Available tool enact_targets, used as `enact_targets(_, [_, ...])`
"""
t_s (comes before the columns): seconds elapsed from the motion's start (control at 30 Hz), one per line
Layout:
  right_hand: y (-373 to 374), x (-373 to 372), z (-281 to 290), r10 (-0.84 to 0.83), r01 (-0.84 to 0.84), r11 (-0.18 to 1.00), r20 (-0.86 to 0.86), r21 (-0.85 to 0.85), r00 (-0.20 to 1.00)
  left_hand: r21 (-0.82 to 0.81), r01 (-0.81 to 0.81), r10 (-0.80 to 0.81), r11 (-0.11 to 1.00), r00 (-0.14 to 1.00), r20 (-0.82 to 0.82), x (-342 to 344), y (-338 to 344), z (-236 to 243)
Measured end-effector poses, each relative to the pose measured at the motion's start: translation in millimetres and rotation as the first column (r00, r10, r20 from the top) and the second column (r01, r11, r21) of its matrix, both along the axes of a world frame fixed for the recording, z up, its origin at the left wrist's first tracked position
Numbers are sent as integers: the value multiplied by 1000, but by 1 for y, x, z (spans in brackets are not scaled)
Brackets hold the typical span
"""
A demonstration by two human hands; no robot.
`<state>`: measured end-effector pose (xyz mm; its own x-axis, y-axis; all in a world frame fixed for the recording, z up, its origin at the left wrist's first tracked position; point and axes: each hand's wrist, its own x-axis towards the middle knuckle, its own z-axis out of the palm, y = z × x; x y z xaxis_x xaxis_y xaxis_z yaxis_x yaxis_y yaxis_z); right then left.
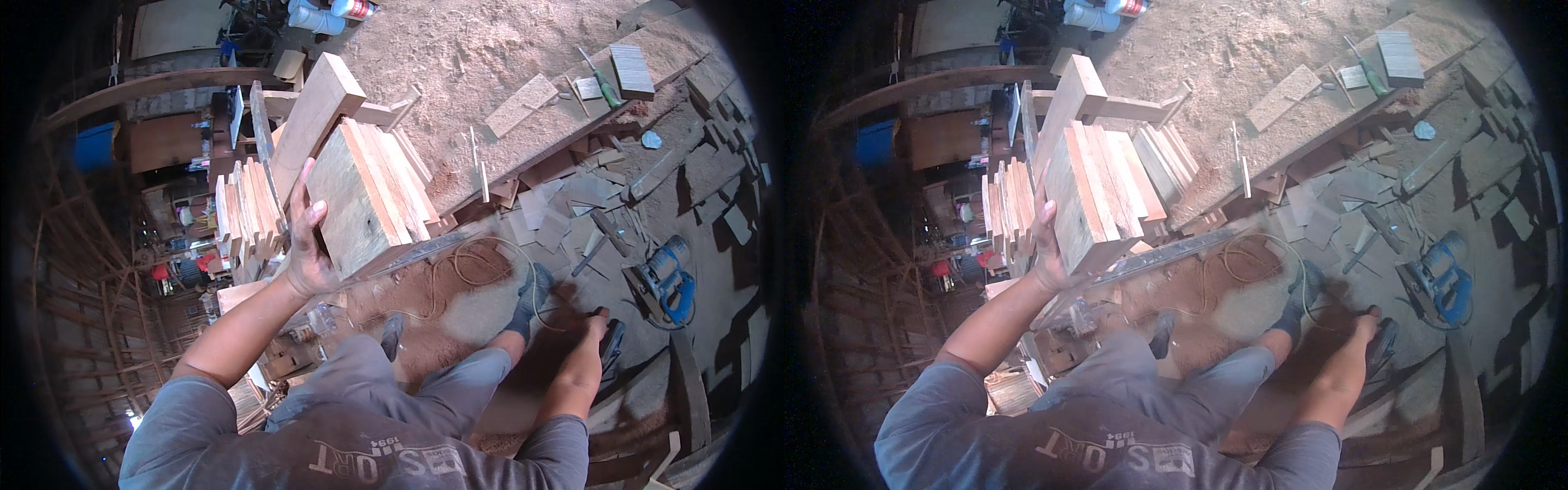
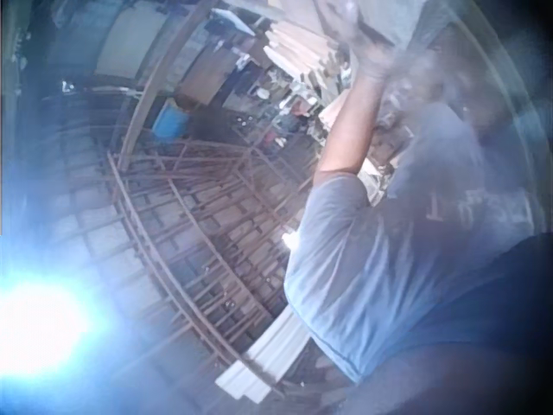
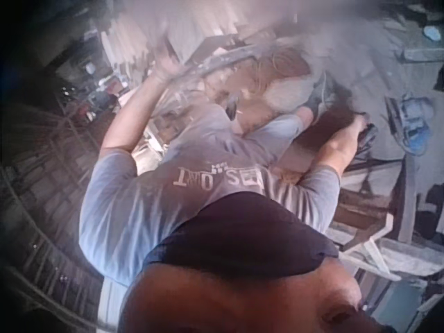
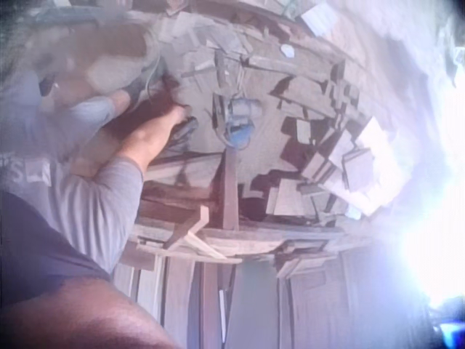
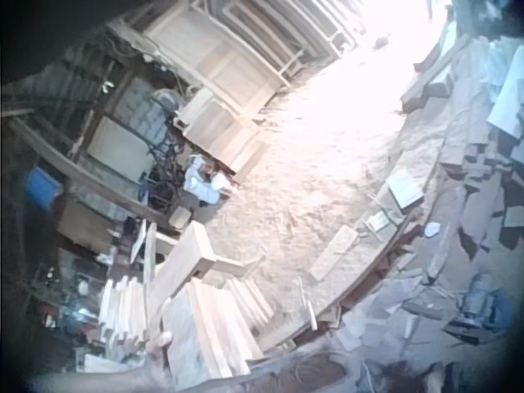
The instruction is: The person measures and marks a wooden plank using a tape measure and square, then uses a jigsaw to cut the plank. The cut piece is set aside.
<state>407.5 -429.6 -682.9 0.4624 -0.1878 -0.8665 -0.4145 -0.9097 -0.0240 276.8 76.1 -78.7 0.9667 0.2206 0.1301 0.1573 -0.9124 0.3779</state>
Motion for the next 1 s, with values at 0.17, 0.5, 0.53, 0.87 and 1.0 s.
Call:
enact_targets(0.17, [75,-18,24,-301,149,873,272,465,914,-10,-9,9,1000,1000,7,-4,0,-1])
enact_targets(0.5, [301,-10,487,-498,45,-88,-83,995,863,-24,-20,22,1000,997,80,-20,5,-8])
enact_targets(0.53, [302,-9,517,-436,146,-146,-196,978,878,-25,-29,31,999,996,82,-22,3,-9])
enact_targets(0.87, [330,-10,606,-497,401,69,-317,914,808,-27,-48,52,998,989,137,-21,5,-7])
enact_targets(1.0, [299,-5,591,-485,345,141,-239,928,841,-91,-96,108,991,985,134,-12,4,-5])
